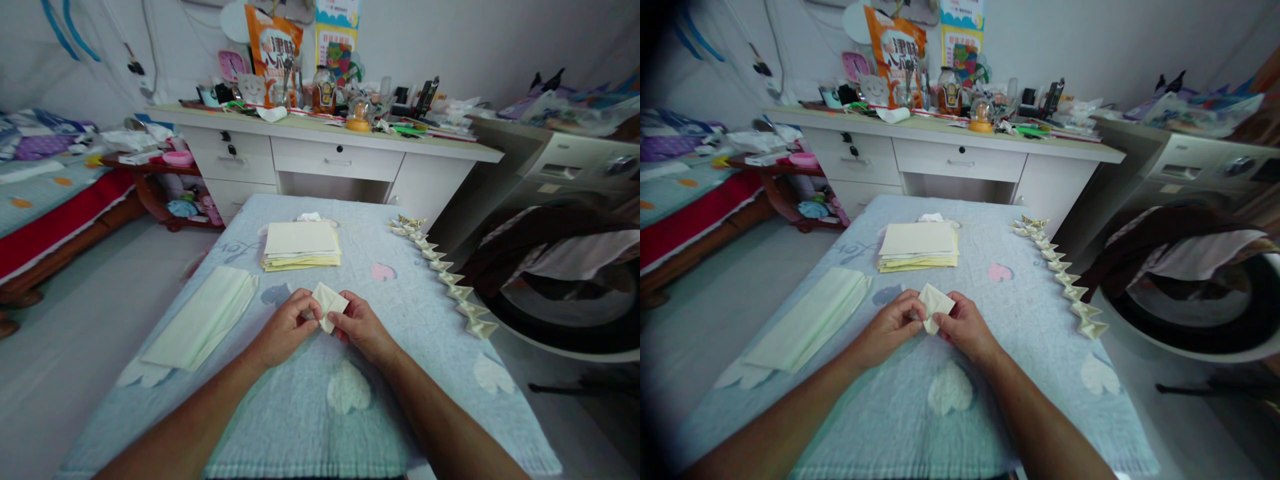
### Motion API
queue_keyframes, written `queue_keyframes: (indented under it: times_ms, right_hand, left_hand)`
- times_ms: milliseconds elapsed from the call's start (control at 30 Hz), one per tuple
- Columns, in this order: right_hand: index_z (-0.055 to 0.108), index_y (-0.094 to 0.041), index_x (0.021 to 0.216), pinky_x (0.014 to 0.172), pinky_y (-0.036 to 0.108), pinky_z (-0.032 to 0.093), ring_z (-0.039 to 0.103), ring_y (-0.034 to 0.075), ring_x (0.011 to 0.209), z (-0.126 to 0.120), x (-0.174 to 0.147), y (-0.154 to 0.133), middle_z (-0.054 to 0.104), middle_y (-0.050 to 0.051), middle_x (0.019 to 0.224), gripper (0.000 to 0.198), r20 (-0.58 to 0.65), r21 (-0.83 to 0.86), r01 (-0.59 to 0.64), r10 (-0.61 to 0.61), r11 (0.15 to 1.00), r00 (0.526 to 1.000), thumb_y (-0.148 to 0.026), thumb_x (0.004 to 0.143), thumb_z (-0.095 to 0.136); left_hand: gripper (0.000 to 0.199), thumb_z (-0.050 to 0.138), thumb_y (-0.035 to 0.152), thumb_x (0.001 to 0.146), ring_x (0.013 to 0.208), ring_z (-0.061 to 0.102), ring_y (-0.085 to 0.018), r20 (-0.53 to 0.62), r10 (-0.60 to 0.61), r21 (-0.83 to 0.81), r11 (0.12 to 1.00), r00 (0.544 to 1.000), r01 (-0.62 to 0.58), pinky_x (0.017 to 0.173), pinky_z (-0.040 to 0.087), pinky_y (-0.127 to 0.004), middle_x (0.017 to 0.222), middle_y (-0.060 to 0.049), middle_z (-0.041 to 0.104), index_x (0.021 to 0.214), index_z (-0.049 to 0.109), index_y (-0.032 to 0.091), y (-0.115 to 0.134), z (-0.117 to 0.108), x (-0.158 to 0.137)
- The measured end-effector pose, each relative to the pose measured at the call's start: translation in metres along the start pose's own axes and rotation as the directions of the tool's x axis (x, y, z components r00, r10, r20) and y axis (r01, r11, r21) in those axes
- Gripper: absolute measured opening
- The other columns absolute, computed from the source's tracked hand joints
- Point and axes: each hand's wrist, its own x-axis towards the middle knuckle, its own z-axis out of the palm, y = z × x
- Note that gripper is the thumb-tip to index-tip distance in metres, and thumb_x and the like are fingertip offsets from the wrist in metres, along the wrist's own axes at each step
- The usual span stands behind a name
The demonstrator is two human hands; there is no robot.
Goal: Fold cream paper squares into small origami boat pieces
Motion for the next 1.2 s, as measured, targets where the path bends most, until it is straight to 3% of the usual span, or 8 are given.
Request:
queue_keyframes:
  times_ms: [233,567,767,1200]
  right_hand:
    - [0.05,-0.018,0.095,0.039,0.017,0.033,0.041,0.005,0.045,-0.0017,-0.002,0.0002,0.054,-0.005,0.068,0.044,0.083,-0.034,0.013,-0.011,0.999,0.997,-0.046,0.07,0.073]
    - [0.045,-0.02,0.088,0.049,0.018,0.035,0.042,0.006,0.052,0.0032,-0.0001,0.0028,0.051,-0.007,0.068,0.036,0.024,-0.032,0.063,-0.063,0.997,0.998,-0.034,0.069,0.073]
    - [0.043,-0.021,0.09,0.051,0.018,0.036,0.045,0.007,0.056,0.0016,-0.0003,0.0035,0.054,-0.005,0.074,0.044,0.055,0.011,0.042,-0.042,0.999,0.998,-0.035,0.066,0.076]
    - [0.046,-0.02,0.095,0.047,0.016,0.036,0.042,0.005,0.051,0.0017,-0.0038,-0.0041,0.053,-0.007,0.07,0.044,0.048,-0.034,0.001,0.001,0.999,0.999,-0.031,0.066,0.077]
  left_hand:
    - [0.007,0.053,0.011,0.077,0.087,0.051,-0.014,-0.004,0.011,-0.015,1.0,1.0,-0.012,0.072,0.041,-0.023,0.092,-0.001,0.046,0.077,0.055,0.018,0.0004,-0.0009,0.0006]
    - [0.005,0.056,0.013,0.079,0.09,0.052,-0.016,0.037,0.026,-0.002,1.0,0.999,-0.026,0.076,0.042,-0.024,0.095,-0.002,0.047,0.079,0.057,0.018,0.0028,-0.0023,-0.0015]
    - [0.002,0.056,0.017,0.08,0.089,0.052,-0.016,0.012,0.029,-0.006,1.0,1.0,-0.029,0.076,0.043,-0.025,0.094,-0.003,0.047,0.078,0.058,0.018,0.0012,-0.0019,-0.0013]
    - [0.004,0.056,0.014,0.078,0.084,0.051,-0.015,0.012,0.026,0.018,0.999,1.0,-0.026,0.074,0.041,-0.024,0.09,-0.001,0.046,0.077,0.058,0.017,-0.0031,0.0007,0.0001]
